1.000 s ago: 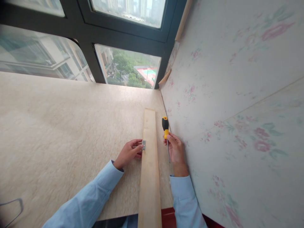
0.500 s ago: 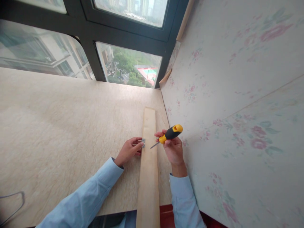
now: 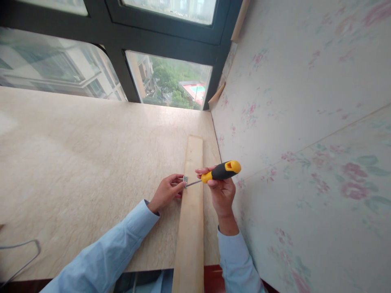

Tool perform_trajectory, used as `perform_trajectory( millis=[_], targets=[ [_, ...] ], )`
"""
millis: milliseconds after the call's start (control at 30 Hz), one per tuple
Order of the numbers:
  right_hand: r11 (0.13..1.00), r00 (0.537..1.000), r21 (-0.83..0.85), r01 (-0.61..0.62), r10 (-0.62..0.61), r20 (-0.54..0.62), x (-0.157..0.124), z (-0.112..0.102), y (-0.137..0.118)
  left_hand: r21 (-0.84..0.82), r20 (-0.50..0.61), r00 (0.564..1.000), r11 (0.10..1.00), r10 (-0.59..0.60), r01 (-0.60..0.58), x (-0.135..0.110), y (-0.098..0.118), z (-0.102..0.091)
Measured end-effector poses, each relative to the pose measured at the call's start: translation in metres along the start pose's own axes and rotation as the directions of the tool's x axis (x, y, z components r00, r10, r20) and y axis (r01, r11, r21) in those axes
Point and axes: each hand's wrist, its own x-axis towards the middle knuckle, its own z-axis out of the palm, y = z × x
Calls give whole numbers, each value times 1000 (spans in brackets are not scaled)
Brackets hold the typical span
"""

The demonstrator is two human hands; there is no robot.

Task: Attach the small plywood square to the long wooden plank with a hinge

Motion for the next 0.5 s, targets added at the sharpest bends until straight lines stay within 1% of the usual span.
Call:
perform_trajectory(
  millis=[100,300,367,500],
  targets=[
    [1000,1000,5,9,-9,10,0,-1,1,8,-4,1000,1000,-5,5,0,1,0],
    [1000,995,10,2,-3,99,-1,0,5,18,2,1000,1000,0,0,1,0,0],
    [1000,995,12,2,-3,102,-1,0,6,16,2,1000,1000,-2,2,1,-1,0],
    [1000,997,-20,-2,3,71,-1,-1,6,7,-6,1000,1000,8,-8,2,-3,1]
  ],
)
